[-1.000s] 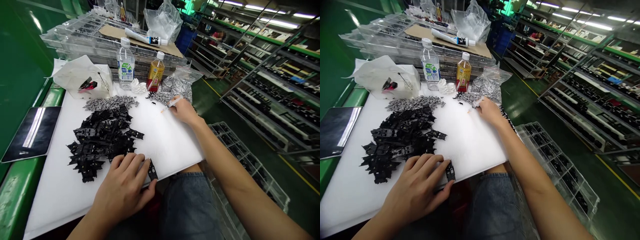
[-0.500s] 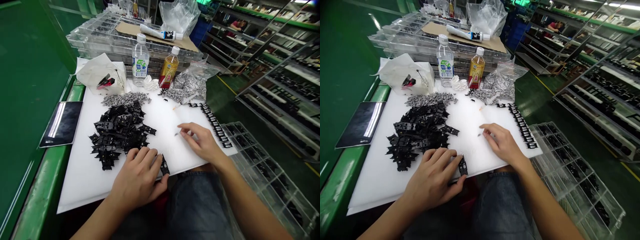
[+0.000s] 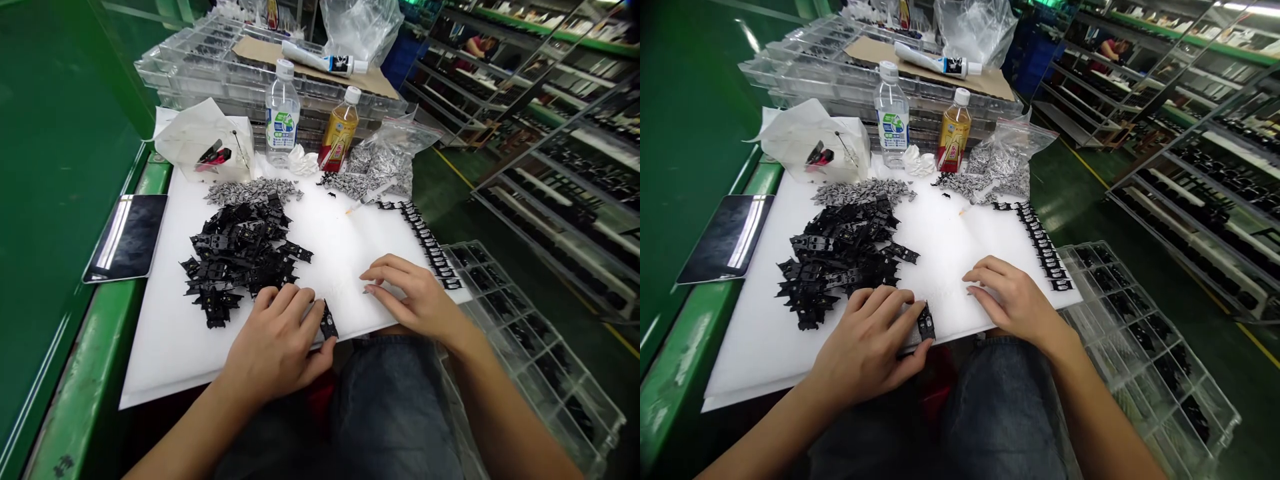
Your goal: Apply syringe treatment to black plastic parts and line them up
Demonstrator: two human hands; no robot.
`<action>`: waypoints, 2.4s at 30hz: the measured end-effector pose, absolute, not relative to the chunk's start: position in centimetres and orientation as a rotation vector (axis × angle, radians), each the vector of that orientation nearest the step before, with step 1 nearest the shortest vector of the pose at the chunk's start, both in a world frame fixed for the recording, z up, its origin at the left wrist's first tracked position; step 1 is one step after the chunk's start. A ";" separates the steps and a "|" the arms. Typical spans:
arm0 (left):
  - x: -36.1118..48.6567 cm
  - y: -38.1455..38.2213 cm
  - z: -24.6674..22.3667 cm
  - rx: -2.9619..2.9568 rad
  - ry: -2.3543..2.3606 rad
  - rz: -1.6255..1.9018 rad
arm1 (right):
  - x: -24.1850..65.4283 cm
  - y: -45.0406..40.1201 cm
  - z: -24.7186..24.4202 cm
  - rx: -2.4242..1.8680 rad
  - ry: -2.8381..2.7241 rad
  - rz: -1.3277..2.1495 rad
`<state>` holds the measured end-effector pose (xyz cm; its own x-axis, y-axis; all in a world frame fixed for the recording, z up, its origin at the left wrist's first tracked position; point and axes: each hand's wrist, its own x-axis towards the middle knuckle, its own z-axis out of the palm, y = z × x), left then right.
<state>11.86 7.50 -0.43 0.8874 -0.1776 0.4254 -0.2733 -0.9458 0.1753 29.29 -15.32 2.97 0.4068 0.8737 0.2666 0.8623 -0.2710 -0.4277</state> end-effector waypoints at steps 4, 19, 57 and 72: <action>11.9 7.5 -0.5 2.825 -0.349 0.607 | 28.7 -16.3 2.1 -2.260 -1.547 -0.025; 11.9 7.5 -0.3 2.827 -0.350 0.586 | 28.5 -16.3 1.8 -2.180 -1.484 -0.107; 11.9 7.8 -0.3 2.735 -0.289 0.489 | 22.9 -11.1 1.7 -1.950 -1.206 0.185; 11.9 7.6 -0.4 2.767 -0.311 0.521 | 23.2 -11.0 2.3 -2.015 -1.310 0.170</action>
